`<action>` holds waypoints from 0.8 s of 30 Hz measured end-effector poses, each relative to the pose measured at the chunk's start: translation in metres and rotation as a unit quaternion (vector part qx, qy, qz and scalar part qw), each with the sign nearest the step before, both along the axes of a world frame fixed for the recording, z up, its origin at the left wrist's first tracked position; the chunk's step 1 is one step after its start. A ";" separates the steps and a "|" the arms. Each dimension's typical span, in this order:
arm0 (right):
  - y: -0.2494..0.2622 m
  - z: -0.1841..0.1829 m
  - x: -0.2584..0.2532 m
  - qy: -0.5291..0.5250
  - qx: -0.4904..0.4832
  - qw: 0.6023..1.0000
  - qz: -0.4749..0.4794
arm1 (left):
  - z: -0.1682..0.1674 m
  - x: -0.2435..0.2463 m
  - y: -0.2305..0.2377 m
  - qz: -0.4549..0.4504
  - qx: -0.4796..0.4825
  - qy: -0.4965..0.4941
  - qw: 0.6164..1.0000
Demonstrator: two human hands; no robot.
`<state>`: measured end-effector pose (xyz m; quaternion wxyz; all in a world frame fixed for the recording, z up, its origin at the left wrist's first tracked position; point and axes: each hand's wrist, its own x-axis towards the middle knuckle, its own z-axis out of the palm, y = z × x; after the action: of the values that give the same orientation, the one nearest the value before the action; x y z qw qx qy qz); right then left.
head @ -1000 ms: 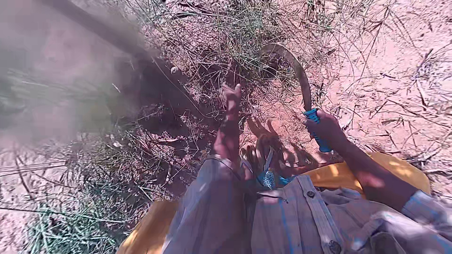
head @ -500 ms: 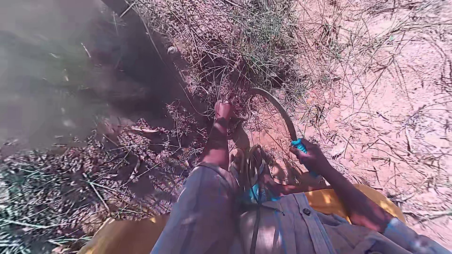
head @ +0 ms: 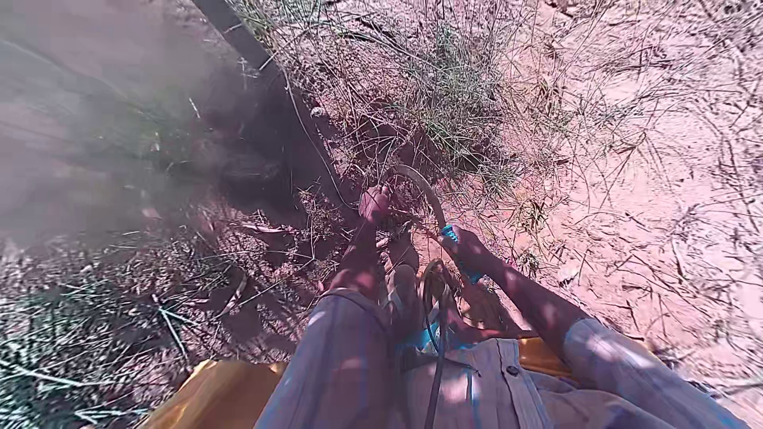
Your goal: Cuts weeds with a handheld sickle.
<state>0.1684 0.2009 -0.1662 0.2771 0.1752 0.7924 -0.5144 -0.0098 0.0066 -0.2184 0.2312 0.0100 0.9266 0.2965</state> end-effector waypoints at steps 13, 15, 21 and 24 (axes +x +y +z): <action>0.085 0.060 0.161 -0.071 0.098 0.981 -0.148 | 0.030 0.031 0.026 -0.184 -0.234 -0.134 0.945; 0.076 0.052 0.159 -0.020 0.046 0.967 -0.249 | 0.031 0.034 0.047 -0.185 -0.229 -0.072 0.953; 0.098 0.031 0.150 0.042 0.054 0.957 -0.282 | -0.009 0.014 0.097 -0.360 -0.209 0.069 0.906; 0.102 0.022 0.151 0.036 0.047 0.952 -0.299 | -0.032 0.015 0.110 -0.420 -0.234 0.080 0.873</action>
<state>0.3194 0.3029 -0.1440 0.0736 0.3986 0.7364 -0.5416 0.0055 0.1171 -0.2500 0.2548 0.3680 0.8925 -0.0555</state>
